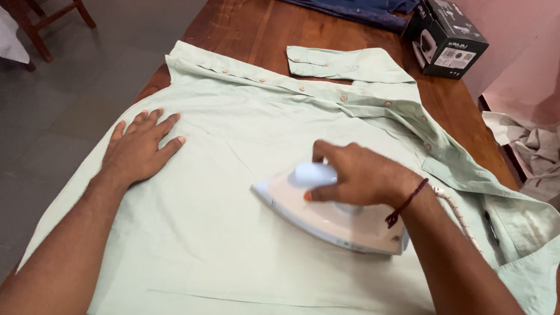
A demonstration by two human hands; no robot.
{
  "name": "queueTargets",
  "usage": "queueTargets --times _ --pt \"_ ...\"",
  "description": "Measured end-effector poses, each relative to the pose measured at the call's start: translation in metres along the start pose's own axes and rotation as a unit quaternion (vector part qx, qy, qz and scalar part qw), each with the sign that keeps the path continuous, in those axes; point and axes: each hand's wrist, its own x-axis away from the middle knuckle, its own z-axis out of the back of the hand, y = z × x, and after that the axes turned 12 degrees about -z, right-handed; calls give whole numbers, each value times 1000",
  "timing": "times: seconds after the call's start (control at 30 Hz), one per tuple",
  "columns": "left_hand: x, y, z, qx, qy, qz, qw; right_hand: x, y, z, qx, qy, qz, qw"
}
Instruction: The person irons a light green shirt laid out on a wooden table. They use a white electric iron to smooth the fabric, moving it back and forth across the shirt's surface while holding it flat with their other hand.
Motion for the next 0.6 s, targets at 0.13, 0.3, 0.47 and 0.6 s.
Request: queueTargets --times 0.13,0.3,0.47,0.6 --pt "0 0 -1 1 9 -4 1000 -26 20 0 19 120 -49 991" --pt "1 -1 -2 1 13 -9 1000 -43 44 0 50 226 -165 959" --pt "0 0 0 1 1 0 1000 -41 50 2 32 256 -228 939" --pt "-1 1 1 0 -5 7 1000 -28 35 -4 30 245 -235 940"
